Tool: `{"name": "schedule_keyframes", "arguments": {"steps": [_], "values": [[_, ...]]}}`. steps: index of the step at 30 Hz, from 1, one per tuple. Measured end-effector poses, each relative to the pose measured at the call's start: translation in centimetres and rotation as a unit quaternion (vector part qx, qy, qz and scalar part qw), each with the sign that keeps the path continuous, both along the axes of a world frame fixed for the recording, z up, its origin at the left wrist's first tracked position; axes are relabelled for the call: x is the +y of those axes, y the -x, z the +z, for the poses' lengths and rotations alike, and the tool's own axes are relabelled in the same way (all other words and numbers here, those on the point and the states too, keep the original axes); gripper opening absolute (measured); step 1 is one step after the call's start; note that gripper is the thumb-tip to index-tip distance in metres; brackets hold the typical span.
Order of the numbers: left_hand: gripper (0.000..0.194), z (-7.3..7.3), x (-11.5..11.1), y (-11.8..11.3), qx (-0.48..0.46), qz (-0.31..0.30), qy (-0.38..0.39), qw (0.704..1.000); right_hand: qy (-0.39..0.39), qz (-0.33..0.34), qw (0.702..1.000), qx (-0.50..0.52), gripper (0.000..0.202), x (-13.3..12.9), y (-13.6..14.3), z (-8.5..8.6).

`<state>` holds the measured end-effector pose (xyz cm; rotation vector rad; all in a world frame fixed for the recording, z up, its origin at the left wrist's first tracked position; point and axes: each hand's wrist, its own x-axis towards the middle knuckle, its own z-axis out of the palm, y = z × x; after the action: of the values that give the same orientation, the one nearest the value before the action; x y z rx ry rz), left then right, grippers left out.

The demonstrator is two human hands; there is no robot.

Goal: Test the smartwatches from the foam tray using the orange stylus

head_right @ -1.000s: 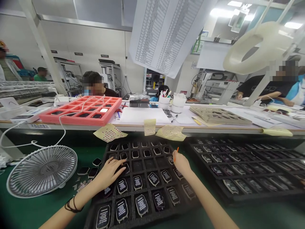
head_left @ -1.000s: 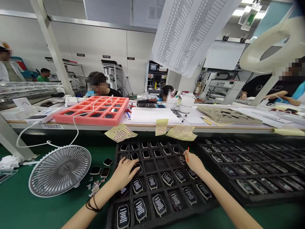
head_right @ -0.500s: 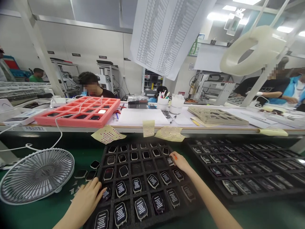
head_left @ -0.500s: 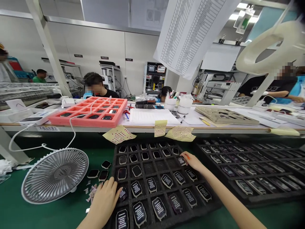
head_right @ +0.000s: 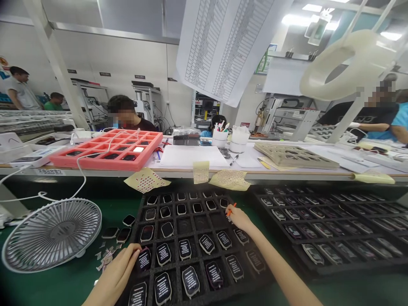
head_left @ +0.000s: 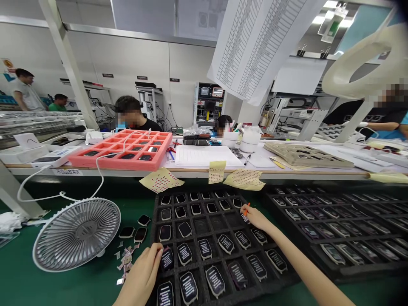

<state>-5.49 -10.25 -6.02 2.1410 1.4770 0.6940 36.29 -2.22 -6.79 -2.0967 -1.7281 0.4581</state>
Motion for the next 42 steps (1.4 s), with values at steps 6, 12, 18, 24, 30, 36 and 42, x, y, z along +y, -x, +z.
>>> {"name": "schedule_keyframes", "arguments": {"steps": [6,12,18,24,30,36,42], "values": [[0.034,0.0,-0.9,-0.4,-0.062,0.032,0.032,0.997,-0.005,-0.003,0.982,0.189,0.024,0.3,0.0,0.5],[0.036,0.1,1.9,0.3,-0.145,0.037,0.106,0.983,-0.001,-0.008,0.942,0.335,0.028,-0.5,2.4,2.2],[0.047,2.4,5.9,-3.2,-0.332,-0.019,0.289,0.898,0.049,0.066,0.871,0.484,0.033,-0.7,8.4,3.9],[0.04,2.1,9.0,-9.0,-0.417,0.003,0.308,0.855,0.031,0.108,0.832,0.544,0.036,0.7,12.3,3.8],[0.043,-0.3,10.7,-9.8,-0.446,-0.04,0.199,0.872,0.012,0.121,0.818,0.562,0.035,0.3,12.7,2.9],[0.038,-0.1,9.8,-9.5,-0.448,-0.084,0.198,0.868,-0.01,0.153,0.818,0.555,0.035,-0.3,13.1,2.4],[0.038,0.1,9.5,-9.5,-0.457,-0.08,0.199,0.863,-0.022,0.165,0.828,0.535,0.036,-0.8,13.3,2.3]]}}
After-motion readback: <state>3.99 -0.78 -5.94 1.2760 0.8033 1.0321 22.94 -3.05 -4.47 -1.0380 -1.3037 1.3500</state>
